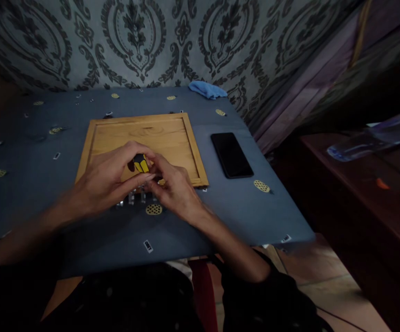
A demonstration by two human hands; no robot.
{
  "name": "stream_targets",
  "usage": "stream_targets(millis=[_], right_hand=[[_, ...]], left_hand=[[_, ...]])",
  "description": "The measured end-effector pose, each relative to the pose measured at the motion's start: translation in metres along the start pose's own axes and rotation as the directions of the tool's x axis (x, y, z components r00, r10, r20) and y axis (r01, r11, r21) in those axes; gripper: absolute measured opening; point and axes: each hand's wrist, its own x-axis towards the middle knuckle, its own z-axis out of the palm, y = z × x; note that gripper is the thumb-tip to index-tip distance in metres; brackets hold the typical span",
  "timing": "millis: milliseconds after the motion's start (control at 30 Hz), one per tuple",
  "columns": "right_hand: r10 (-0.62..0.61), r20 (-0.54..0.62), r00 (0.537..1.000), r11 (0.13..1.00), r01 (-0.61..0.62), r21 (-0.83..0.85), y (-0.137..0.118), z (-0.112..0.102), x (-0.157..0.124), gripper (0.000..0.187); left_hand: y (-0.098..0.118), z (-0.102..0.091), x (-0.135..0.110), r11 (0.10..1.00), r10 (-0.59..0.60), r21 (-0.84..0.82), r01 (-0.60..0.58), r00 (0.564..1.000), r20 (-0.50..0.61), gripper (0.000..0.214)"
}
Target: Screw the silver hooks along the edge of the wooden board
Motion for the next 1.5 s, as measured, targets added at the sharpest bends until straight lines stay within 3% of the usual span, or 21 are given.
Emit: stream_targets(millis=[133,200,367,533,1033,1200,1367,1500], right_hand=[[0.072,0.008,0.997,0.997,-0.072,-0.014,0.000,-0.002,0.003,0.038],[0.100,0.025,0.995,0.995,-0.100,0.002,0.000,-0.003,0.004,0.035],[0.167,0.028,0.986,0.979,-0.169,0.116,0.000,-0.002,0.006,0.018],[0.212,0.046,0.976,0.938,-0.216,0.270,0.004,-0.001,0.004,0.025],[0.365,0.050,0.930,0.807,-0.343,0.480,0.008,0.001,-0.001,0.040],[0.363,0.010,0.932,0.827,-0.327,0.458,0.006,-0.005,-0.002,0.044],[0.271,-0.080,0.959,0.887,-0.217,0.407,0.006,-0.016,-0.003,0.040],[0.306,-0.073,0.949,0.866,-0.246,0.435,0.005,-0.017,-0.007,0.040]], left_hand=[[-0.007,-0.002,-0.012,0.994,-0.103,-0.053,0.100,0.993,-0.060,0.064],[-0.010,0.000,-0.020,0.980,-0.195,-0.055,0.193,0.980,-0.028,0.076],[-0.005,0.018,-0.031,0.939,-0.337,0.006,0.345,0.914,0.223,0.081],[0.002,0.035,-0.027,0.908,-0.408,0.022,0.418,0.873,0.266,0.089],[-0.002,0.051,-0.035,0.941,-0.334,0.006,0.337,0.929,0.161,0.097],[0.000,0.051,-0.035,0.938,-0.345,0.020,0.347,0.923,0.174,0.098],[0.001,0.050,-0.035,0.927,-0.368,0.005,0.374,0.911,0.183,0.095],[0.000,0.050,-0.037,0.921,-0.376,-0.037,0.388,0.909,0.180,0.095]])
